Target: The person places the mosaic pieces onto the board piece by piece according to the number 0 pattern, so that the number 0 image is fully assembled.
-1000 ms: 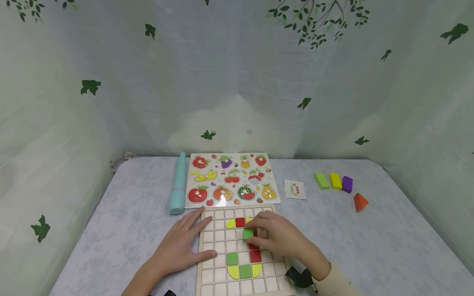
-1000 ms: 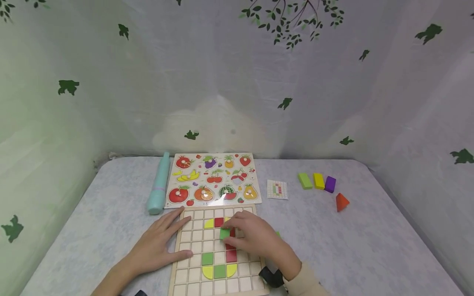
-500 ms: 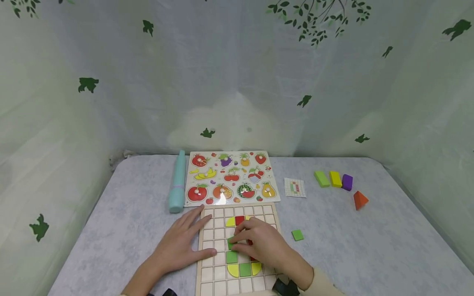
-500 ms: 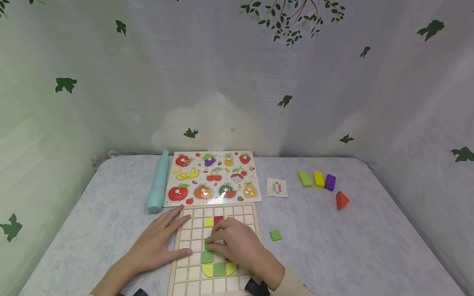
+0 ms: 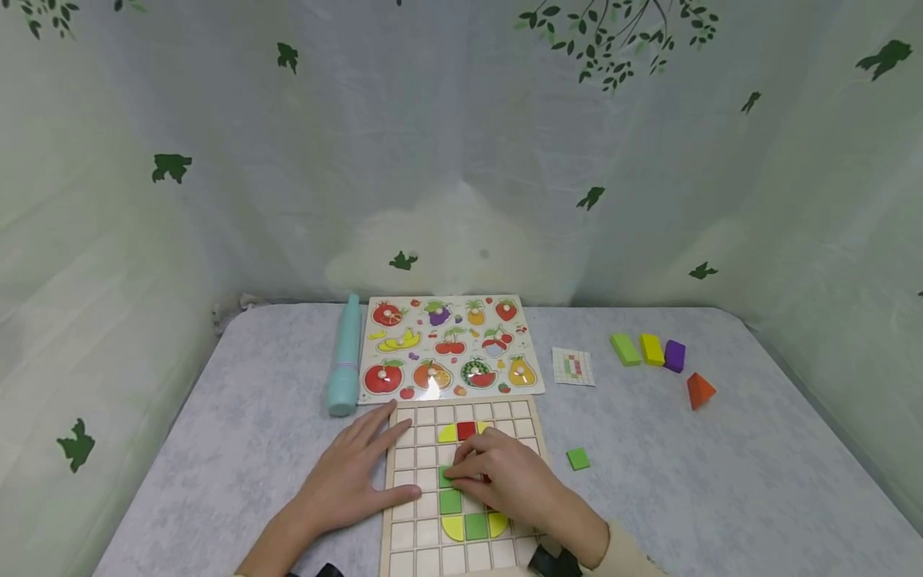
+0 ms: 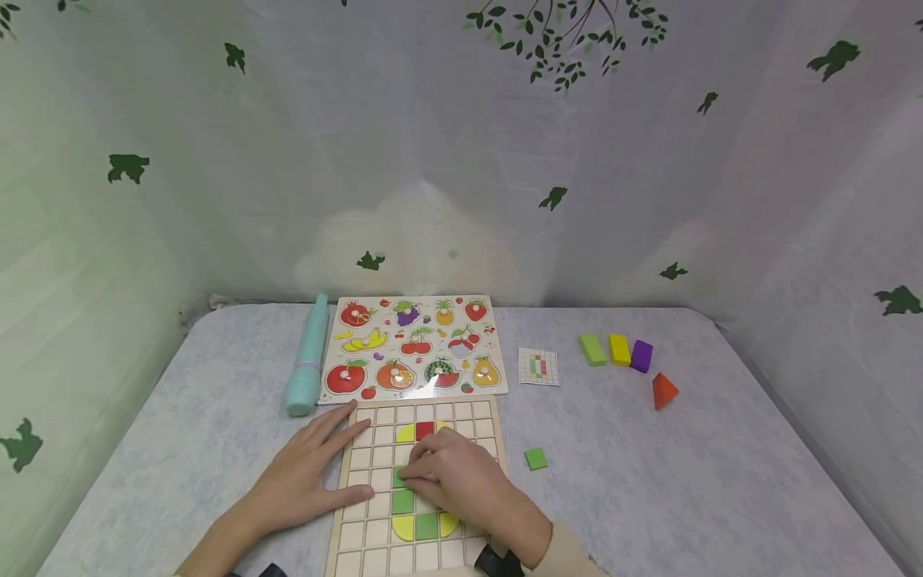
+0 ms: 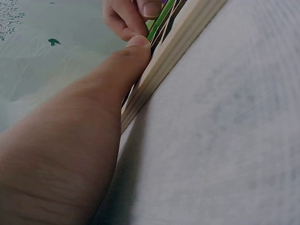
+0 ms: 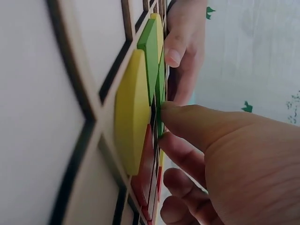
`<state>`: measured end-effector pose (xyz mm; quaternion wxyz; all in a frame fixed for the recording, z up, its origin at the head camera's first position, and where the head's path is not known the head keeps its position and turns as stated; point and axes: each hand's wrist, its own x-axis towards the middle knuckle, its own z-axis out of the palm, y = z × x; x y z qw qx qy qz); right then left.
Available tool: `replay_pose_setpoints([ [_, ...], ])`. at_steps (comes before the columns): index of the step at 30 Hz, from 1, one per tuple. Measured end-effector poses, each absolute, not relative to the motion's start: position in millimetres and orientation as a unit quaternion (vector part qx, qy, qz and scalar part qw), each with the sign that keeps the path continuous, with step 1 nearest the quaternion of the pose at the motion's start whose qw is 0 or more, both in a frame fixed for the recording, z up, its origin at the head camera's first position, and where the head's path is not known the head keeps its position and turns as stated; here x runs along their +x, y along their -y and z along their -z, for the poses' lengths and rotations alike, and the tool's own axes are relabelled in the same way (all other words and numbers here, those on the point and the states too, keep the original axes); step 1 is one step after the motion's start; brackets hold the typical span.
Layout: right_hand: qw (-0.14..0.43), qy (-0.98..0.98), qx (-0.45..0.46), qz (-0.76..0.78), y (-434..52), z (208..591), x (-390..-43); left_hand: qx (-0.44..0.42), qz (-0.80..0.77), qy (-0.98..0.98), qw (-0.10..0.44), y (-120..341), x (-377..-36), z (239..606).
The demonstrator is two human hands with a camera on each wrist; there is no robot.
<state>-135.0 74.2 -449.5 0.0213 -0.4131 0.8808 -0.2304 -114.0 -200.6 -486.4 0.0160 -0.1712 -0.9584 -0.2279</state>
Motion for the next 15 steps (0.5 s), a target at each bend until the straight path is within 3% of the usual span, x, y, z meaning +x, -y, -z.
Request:
replay_pose_setpoints([
  [9, 0.059, -0.890, -0.392, 0.225, -85.5, 438.5, -135.2, -0.170, 0.229, 0.958, 0.013, 200.8, -113.6, 486.7],
  [15, 0.048, -0.891, -0.385, 0.234, -108.1, 423.5, -140.1, -0.173, 0.231, 0.957, 0.020, 200.7, -113.1, 485.8],
])
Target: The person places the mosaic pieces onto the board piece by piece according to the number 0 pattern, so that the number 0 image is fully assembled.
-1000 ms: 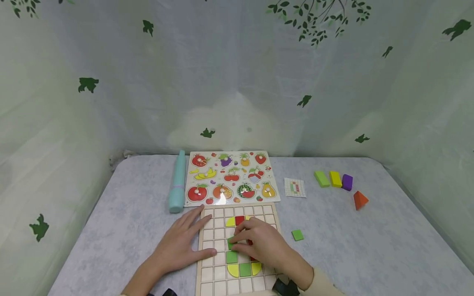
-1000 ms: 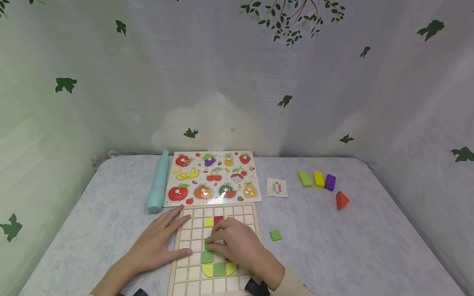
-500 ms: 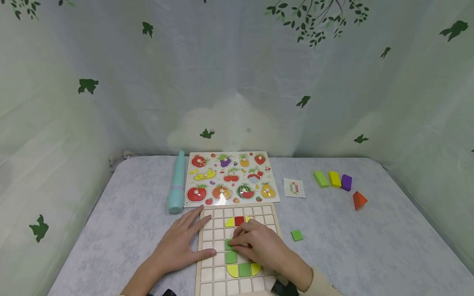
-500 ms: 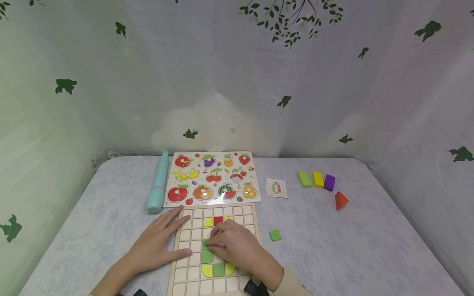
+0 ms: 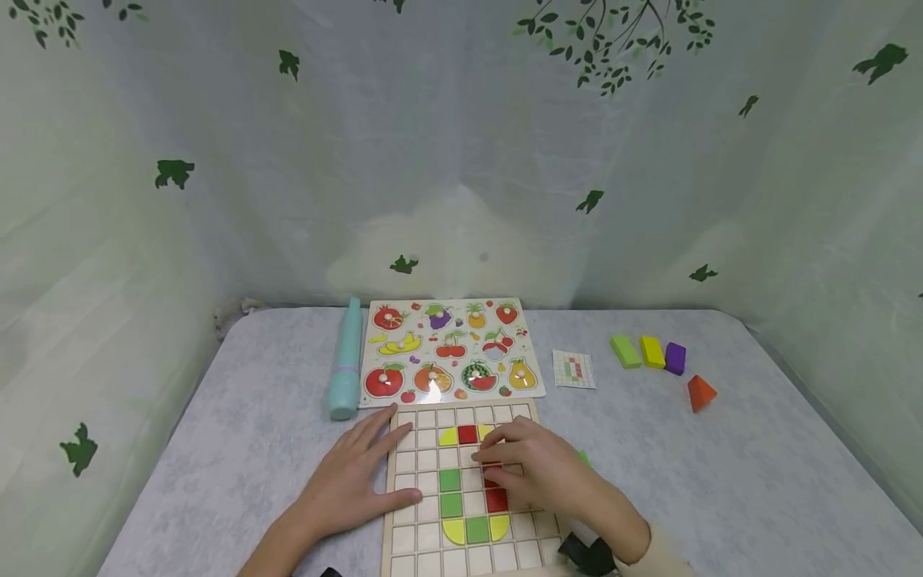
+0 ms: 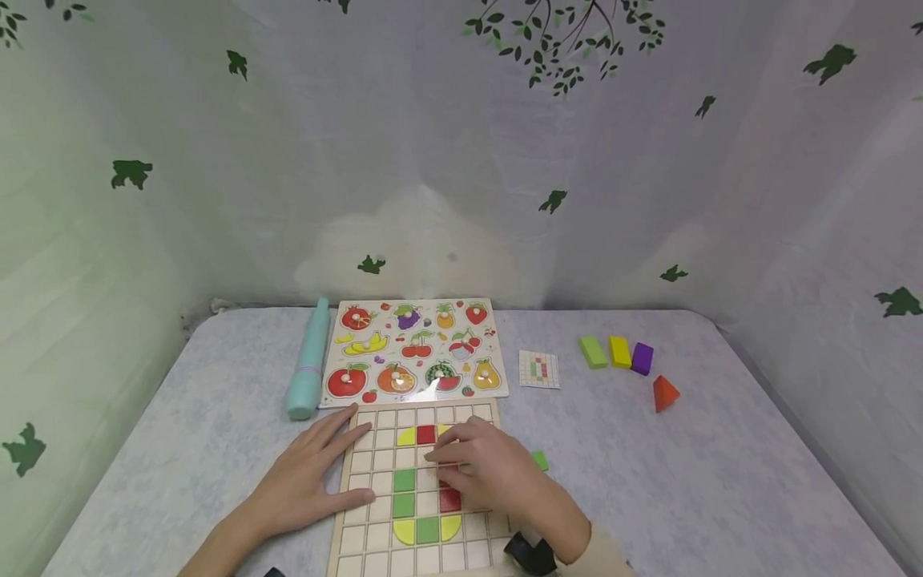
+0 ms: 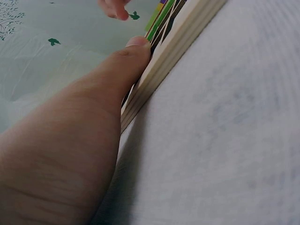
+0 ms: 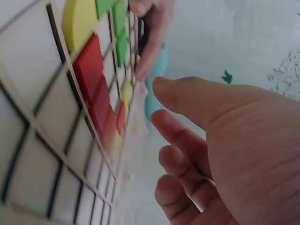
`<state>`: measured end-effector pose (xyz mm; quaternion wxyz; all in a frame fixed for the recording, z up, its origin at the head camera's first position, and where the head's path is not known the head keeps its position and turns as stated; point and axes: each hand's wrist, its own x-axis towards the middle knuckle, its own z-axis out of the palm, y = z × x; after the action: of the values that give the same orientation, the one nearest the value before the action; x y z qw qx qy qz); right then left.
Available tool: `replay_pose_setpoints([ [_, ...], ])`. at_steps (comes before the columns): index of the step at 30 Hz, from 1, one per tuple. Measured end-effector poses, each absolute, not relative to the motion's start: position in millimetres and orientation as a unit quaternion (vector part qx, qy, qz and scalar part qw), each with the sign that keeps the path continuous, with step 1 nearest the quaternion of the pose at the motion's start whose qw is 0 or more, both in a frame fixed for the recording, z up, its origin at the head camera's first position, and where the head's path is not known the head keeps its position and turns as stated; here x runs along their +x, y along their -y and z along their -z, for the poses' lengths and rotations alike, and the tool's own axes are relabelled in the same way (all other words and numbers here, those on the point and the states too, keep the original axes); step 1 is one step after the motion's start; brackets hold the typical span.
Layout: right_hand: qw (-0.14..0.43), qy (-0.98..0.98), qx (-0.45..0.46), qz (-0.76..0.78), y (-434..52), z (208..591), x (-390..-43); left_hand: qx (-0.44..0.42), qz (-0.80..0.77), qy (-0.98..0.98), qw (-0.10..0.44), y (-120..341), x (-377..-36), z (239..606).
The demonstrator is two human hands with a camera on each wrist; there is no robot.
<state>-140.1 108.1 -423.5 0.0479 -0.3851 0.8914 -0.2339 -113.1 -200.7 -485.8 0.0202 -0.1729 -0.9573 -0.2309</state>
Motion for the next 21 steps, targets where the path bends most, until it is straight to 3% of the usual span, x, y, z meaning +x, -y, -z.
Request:
replay_pose_setpoints([
  [8, 0.086, -0.892, -0.367, 0.251, -145.3, 410.7, -155.3, -0.168, 0.230, 0.959, 0.009, 200.1, -113.4, 487.5],
  [21, 0.165, -0.881, -0.314, 0.314, -208.6, 422.5, -183.8, -0.173, 0.229, 0.958, 0.019, 200.8, -113.5, 487.4],
])
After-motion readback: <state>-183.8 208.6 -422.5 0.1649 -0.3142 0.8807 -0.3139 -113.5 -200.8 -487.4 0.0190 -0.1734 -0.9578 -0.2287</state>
